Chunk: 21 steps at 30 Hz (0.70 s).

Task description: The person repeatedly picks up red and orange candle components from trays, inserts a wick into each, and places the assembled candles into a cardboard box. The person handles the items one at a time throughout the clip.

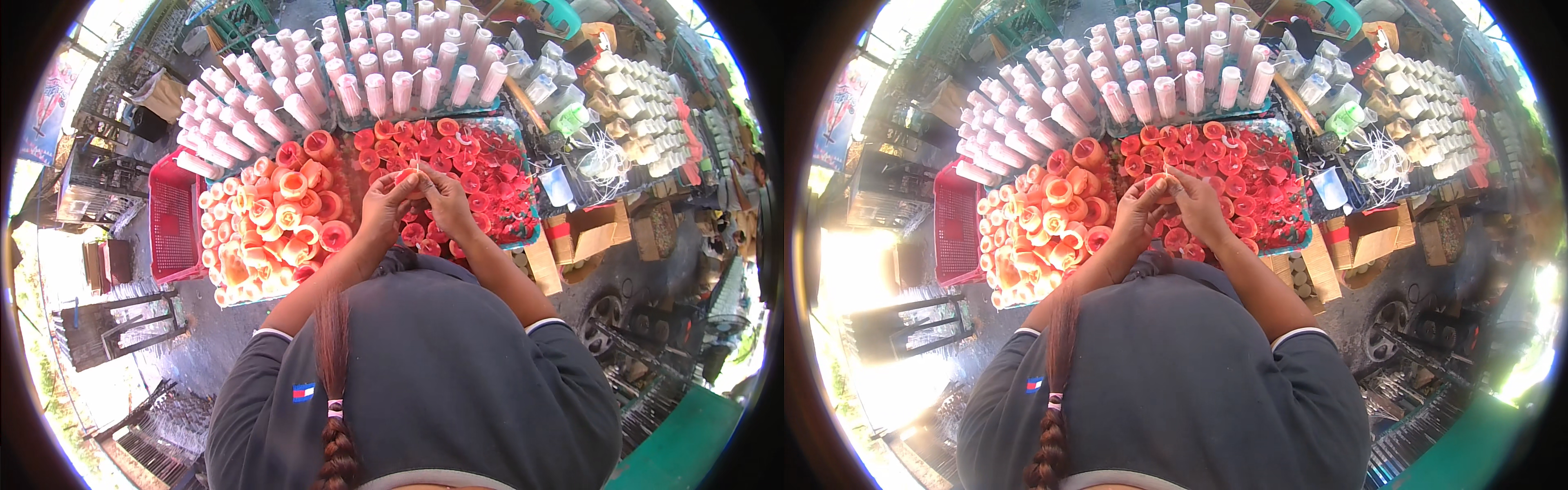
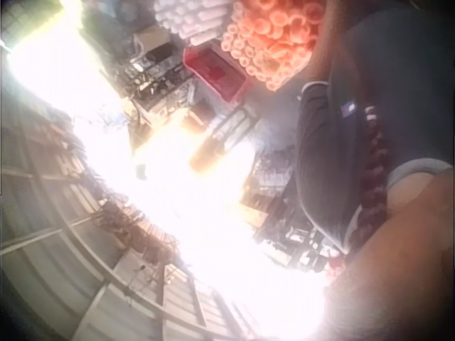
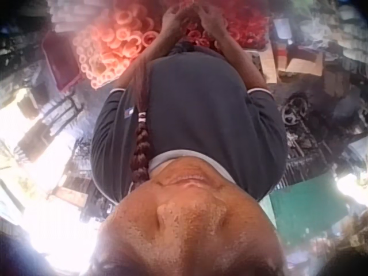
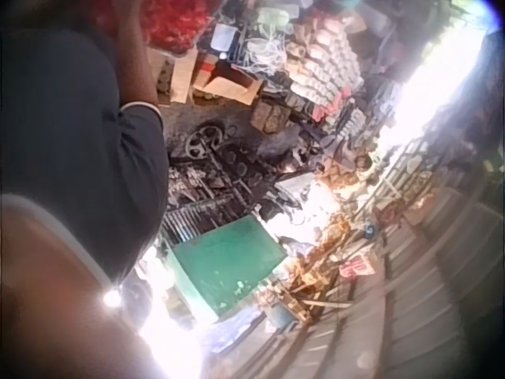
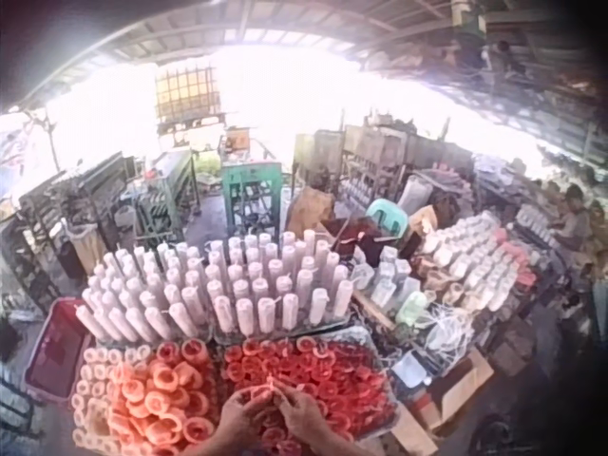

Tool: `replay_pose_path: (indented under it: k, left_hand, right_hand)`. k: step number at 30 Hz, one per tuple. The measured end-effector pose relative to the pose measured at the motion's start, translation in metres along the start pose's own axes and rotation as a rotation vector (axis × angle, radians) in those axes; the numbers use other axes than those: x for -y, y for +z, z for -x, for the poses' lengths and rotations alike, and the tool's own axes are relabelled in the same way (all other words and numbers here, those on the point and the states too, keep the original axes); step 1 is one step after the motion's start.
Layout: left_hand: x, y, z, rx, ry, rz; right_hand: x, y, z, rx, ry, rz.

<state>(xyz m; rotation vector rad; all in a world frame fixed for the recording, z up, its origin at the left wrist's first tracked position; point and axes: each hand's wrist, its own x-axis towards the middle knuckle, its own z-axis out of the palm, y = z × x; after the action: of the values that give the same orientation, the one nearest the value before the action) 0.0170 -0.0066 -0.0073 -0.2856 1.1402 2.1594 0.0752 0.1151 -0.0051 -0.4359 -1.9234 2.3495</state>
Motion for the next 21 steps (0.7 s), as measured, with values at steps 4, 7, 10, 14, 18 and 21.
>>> replay_pose_path:
  k: [4, 7, 10, 14, 18, 21]
  left_hand:
    - [-0.004, 0.000, 0.004, 0.073, 0.022, -0.061]
    - [-0.008, 0.000, 0.006, 0.097, 0.015, -0.055]
    - [-0.009, 0.001, 0.011, 0.068, -0.041, -0.060]
    - [-0.007, 0.003, 0.015, -0.009, -0.024, -0.148]
    - [-0.003, 0.001, 0.010, 0.061, 0.200, -0.350]
    - [-0.004, -0.011, 0.001, 0.124, 0.336, -0.642]
  right_hand:
    - [-0.003, 0.001, 0.002, 0.012, -0.014, -0.222]
    - [-0.006, -0.003, 0.002, 0.045, 0.008, -0.302]
    - [-0.011, -0.005, -0.001, 0.002, 0.026, -0.179]
    - [-0.011, -0.001, -0.008, -0.163, -0.194, 0.318]
    - [-0.026, -0.009, -0.022, -0.184, -0.078, 0.255]
    - [-0.029, -0.009, -0.014, -0.127, 0.066, -0.066]
